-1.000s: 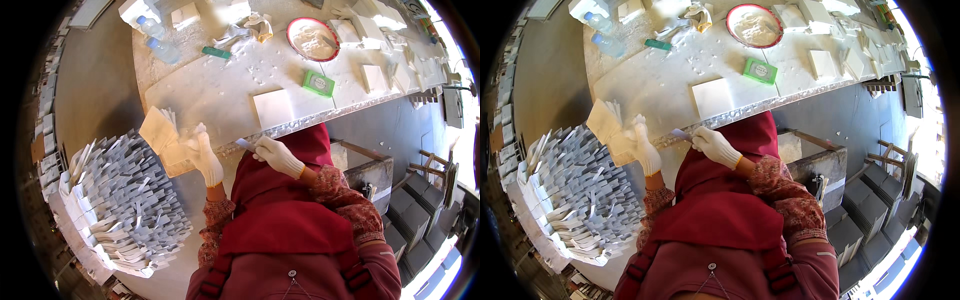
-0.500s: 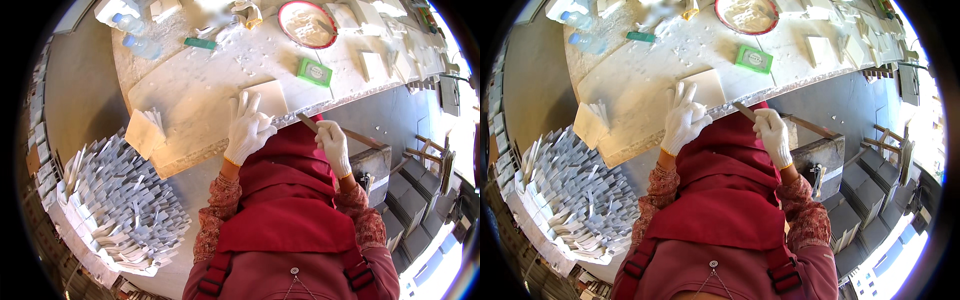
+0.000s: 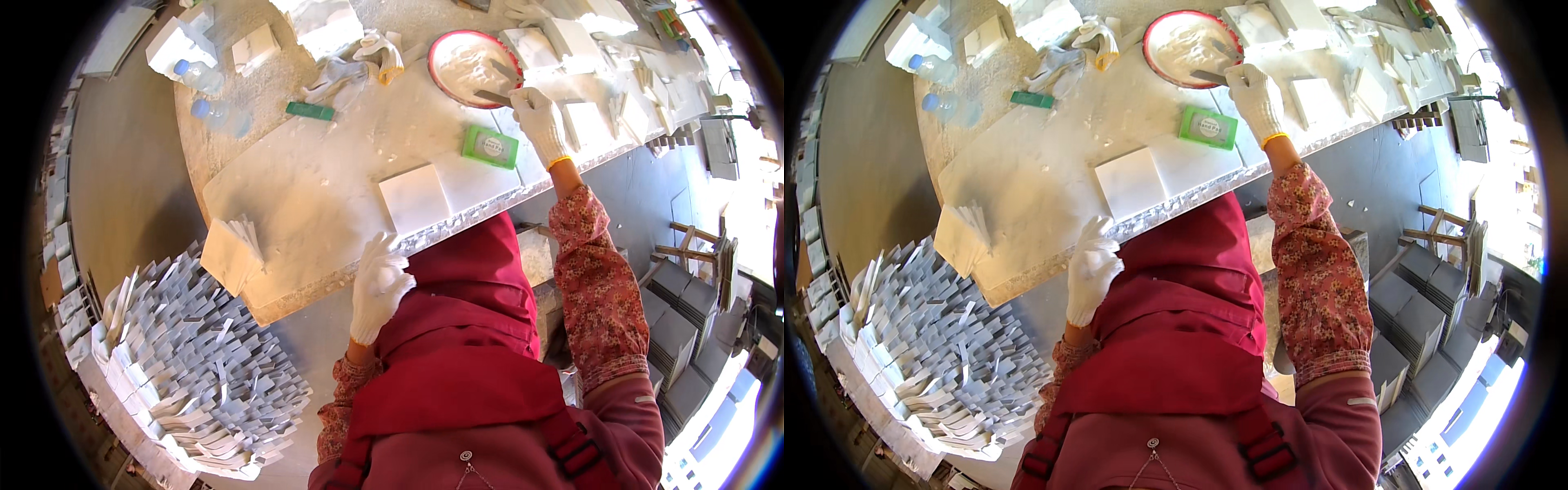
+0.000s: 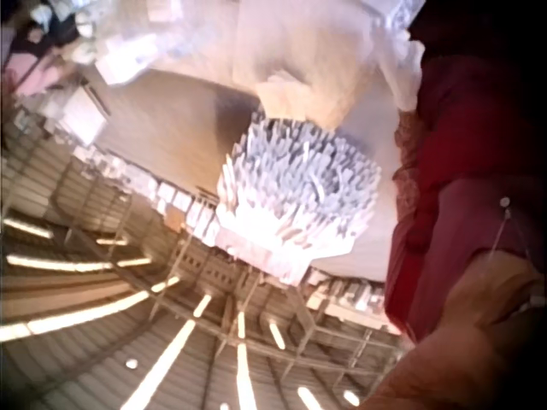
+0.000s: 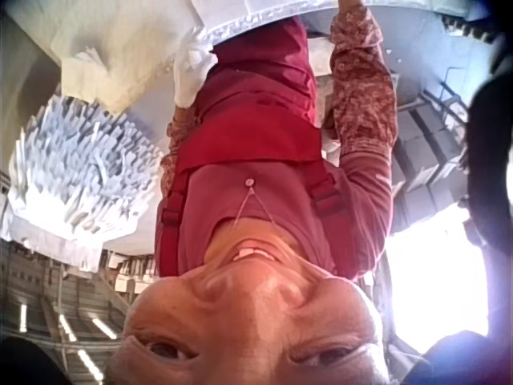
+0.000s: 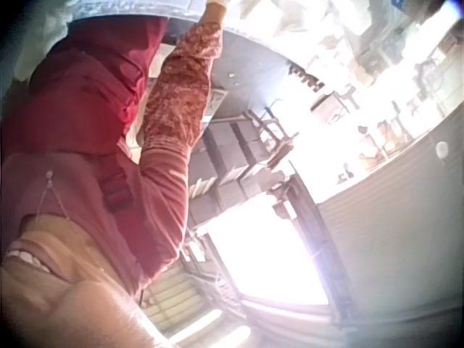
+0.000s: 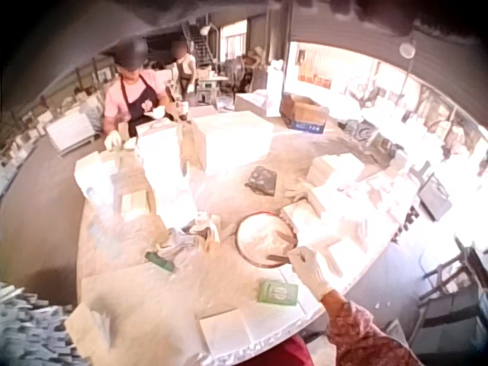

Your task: The person stands at a workbench in a factory and assembles small white foam blocks. They pick up individual blocks, apply a substance from a bowl using a small tool, and press the blocks together to form larger units. The person stacks the finished assemblies on the table and occasionally moves to a nearby rack to place completed items.

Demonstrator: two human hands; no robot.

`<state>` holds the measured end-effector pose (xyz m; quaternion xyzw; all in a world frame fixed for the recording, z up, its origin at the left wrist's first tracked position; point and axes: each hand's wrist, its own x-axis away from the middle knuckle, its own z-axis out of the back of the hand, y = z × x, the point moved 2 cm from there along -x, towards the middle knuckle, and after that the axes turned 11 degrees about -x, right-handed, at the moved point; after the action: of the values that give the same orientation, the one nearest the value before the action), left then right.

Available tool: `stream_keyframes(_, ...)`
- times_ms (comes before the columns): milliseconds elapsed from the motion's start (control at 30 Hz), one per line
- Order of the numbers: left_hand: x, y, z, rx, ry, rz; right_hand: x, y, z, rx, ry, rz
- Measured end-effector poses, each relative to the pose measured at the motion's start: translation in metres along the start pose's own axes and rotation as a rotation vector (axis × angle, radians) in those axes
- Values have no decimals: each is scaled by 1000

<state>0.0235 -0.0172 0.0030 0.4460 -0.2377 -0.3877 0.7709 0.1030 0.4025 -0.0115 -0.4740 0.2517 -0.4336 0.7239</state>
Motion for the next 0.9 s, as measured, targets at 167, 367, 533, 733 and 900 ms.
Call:
stream_keyframes(167,3,-4,15,406,228,373,-14,4,-4,83,-14,-41)
stream_keyframes(367,-5,-9,11,528,290,417,-9,-3,-3,-112,-19,-121)
stream_keyframes(533,-12,-1,1,532,318,363,9,-15,5,-319,-58,-213)
stream_keyframes(733,-21,-7,-1,411,280,440,63,-30,0,-520,-193,-217)
stream_keyframes(900,-33,7,-4,562,323,431,140,-38,-22,-569,-266,-286)
